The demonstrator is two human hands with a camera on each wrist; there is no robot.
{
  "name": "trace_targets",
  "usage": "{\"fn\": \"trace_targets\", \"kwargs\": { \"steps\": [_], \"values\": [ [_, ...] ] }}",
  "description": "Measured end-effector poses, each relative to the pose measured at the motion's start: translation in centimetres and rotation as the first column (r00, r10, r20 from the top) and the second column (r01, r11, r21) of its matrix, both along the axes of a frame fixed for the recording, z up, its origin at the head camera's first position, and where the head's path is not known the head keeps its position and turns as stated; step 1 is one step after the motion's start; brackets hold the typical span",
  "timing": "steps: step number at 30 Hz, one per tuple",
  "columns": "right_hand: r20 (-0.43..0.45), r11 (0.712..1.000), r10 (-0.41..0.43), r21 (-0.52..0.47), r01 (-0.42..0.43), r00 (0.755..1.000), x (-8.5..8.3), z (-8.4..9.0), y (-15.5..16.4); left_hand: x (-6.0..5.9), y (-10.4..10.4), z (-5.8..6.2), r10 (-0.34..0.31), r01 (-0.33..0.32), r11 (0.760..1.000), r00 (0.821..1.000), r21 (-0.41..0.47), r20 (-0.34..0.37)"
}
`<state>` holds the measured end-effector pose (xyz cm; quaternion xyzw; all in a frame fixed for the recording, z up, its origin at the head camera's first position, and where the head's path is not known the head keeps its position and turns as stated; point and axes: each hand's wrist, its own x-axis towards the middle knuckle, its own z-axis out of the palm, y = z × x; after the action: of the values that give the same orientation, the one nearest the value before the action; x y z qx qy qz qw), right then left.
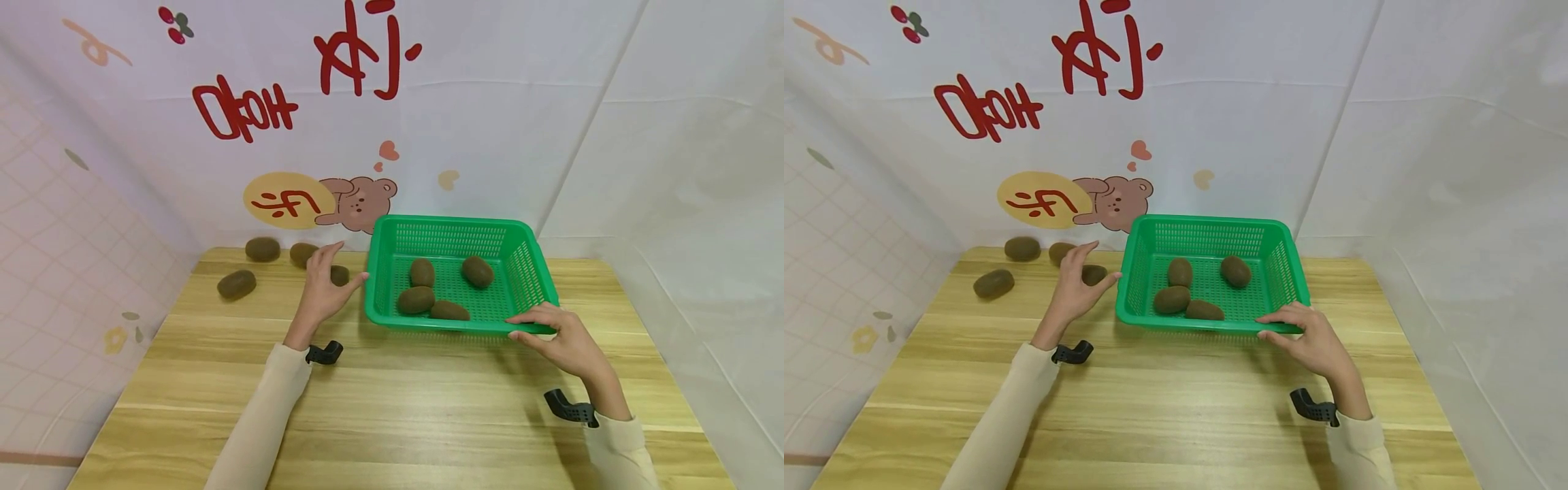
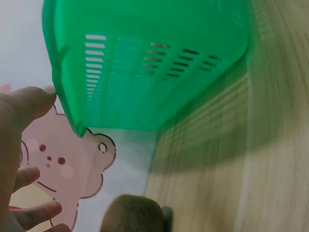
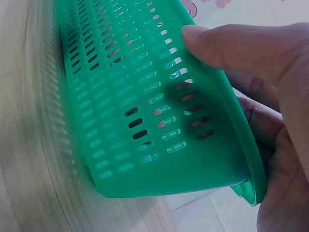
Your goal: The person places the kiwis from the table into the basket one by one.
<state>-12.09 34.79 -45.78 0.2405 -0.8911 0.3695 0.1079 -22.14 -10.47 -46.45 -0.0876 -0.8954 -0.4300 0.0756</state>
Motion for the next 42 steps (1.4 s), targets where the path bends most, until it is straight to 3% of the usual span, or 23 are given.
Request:
{"fn": "trace_targets", "kwargs": {
  "steps": [13, 23, 42],
  "values": [
    [-0.011, 1.000, -0.006, 0.006, 0.006, 1.000, 0.0, -0.1, 0.1, -0.7, -0.8, -2.3, 0.074, -0.074, 0.997, 0.997, 0.005, -0.029],
    [-0.008, 1.000, -0.007, 0.011, 0.007, 1.000, 0.0, -0.1, 0.1, -1.0, -1.3, -3.7, 0.133, -0.134, 0.991, 0.990, 0.007, 0.036],
    [-0.004, 1.000, -0.003, 0.000, 0.003, 1.000, 0.1, 0.1, 0.0, -1.4, -2.2, -4.4, 0.103, -0.103, 0.995, 0.994, 0.004, 0.024]
  ]
}}
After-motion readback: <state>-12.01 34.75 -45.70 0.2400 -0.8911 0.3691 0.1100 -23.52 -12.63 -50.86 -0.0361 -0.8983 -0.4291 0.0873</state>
